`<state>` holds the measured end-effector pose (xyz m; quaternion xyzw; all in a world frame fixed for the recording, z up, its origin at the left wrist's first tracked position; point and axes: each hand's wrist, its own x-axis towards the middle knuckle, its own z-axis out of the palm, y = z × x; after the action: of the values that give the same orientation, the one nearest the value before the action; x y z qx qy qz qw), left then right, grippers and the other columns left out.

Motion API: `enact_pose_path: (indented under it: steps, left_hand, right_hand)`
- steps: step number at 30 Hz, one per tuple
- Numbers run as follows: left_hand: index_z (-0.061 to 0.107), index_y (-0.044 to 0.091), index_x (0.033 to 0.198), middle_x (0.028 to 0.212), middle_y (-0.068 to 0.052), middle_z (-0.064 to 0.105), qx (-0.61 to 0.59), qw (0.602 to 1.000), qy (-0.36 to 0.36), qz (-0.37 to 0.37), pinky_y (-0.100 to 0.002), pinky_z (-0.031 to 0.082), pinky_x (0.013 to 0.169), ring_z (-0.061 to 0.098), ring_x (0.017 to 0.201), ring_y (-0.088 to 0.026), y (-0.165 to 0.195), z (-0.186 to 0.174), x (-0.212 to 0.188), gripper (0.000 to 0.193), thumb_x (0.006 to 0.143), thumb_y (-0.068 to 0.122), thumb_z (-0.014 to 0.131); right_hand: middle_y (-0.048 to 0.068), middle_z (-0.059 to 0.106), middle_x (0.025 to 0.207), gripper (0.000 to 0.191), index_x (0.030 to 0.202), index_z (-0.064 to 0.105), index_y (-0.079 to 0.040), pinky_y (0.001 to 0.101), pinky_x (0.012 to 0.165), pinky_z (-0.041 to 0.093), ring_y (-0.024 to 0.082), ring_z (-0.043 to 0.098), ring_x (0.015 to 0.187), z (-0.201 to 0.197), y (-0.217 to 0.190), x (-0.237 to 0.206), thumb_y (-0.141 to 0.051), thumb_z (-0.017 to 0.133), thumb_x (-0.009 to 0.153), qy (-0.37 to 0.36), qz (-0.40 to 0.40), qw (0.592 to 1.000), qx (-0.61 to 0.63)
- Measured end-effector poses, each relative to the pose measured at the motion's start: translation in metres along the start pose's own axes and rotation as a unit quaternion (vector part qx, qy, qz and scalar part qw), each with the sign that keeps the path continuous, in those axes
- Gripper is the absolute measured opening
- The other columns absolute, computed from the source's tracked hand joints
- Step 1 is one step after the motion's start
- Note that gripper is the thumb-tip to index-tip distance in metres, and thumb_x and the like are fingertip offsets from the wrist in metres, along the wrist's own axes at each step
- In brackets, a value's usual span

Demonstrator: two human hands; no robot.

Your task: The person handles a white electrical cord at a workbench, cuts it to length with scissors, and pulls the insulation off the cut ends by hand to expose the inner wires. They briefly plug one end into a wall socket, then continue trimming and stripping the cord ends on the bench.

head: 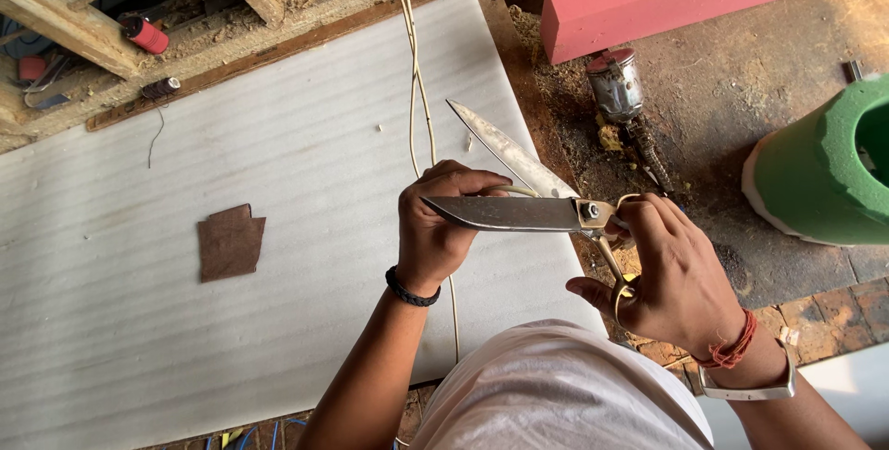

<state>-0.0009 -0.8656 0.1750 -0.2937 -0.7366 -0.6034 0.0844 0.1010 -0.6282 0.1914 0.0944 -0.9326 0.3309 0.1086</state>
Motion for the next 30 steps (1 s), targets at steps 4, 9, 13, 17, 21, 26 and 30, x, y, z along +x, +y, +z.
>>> enact_pose_path:
  steps: [4,9,13,17,21,26,30]
  left_hand:
    - [0.079,0.011,0.096,0.082,0.002,0.074,0.039,0.999,-0.006,0.02,-0.029,0.051,0.083,0.065,0.081,-0.012,0.001,-0.002,0.002,0.011,0.089,0.015,0.073]
    - [0.079,0.014,0.093,0.076,0.003,0.072,0.084,0.995,-0.013,0.046,-0.029,0.044,0.083,0.063,0.074,-0.012,0.001,-0.008,0.004,0.009,0.088,0.019,0.073]
    - [0.079,0.014,0.093,0.074,0.003,0.07,0.093,0.994,-0.017,0.053,-0.029,0.043,0.083,0.062,0.073,-0.012,0.002,-0.011,0.003,0.008,0.089,0.019,0.074]
    - [0.079,0.012,0.092,0.071,0.002,0.069,0.07,0.997,-0.028,0.033,-0.029,0.043,0.082,0.061,0.071,-0.012,0.0,-0.01,0.0,0.01,0.089,0.017,0.071]
    - [0.079,0.012,0.092,0.073,0.003,0.071,0.04,0.999,-0.024,0.023,-0.03,0.046,0.081,0.06,0.07,-0.011,-0.005,-0.007,-0.004,0.01,0.089,0.017,0.071]
    - [0.078,0.007,0.098,0.081,0.001,0.072,-0.049,0.999,-0.022,0.0,-0.027,0.051,0.079,0.064,0.079,-0.01,-0.018,-0.005,-0.011,0.028,0.1,0.032,0.066]
    - [0.077,0.003,0.105,0.09,-0.001,0.071,-0.215,0.975,-0.022,-0.051,-0.021,0.057,0.072,0.068,0.078,-0.006,-0.031,-0.002,-0.018,0.036,0.103,0.038,0.067]
  right_hand:
    - [0.015,0.062,0.09,0.063,0.095,0.058,0.001,0.0436,0.076,0.05,0.036,0.062,0.086,-0.001,0.0,-0.001,-0.039,0.091,0.059,0.004,-0.005,1.0,-0.006]
    - [0.012,0.063,0.089,0.058,0.09,0.06,-0.002,0.0421,0.073,0.051,0.034,0.063,0.084,-0.002,-0.002,-0.003,-0.039,0.091,0.059,0.023,-0.009,0.999,-0.034]
    - [0.009,0.064,0.085,0.053,0.087,0.062,-0.004,0.0415,0.069,0.052,0.033,0.064,0.08,-0.003,-0.002,-0.003,-0.039,0.091,0.058,0.028,-0.014,0.998,-0.063]
    - [0.007,0.066,0.085,0.051,0.086,0.063,-0.007,0.0406,0.067,0.053,0.031,0.066,0.079,-0.003,-0.003,-0.005,-0.04,0.09,0.058,0.039,-0.018,0.997,-0.068]
    - [0.006,0.067,0.081,0.052,0.083,0.065,-0.007,0.0397,0.062,0.053,0.03,0.067,0.074,-0.003,-0.005,-0.007,-0.042,0.092,0.055,0.034,0.011,0.997,-0.065]
    - [0.009,0.069,0.09,0.055,0.089,0.067,-0.006,0.0388,0.066,0.054,0.03,0.067,0.079,-0.005,-0.01,-0.008,-0.044,0.09,0.057,0.073,-0.024,0.994,-0.081]
    - [0.01,0.068,0.09,0.052,0.089,0.067,-0.005,0.0394,0.068,0.053,0.031,0.066,0.079,-0.005,-0.016,-0.01,-0.041,0.091,0.061,0.09,-0.014,0.989,-0.113]
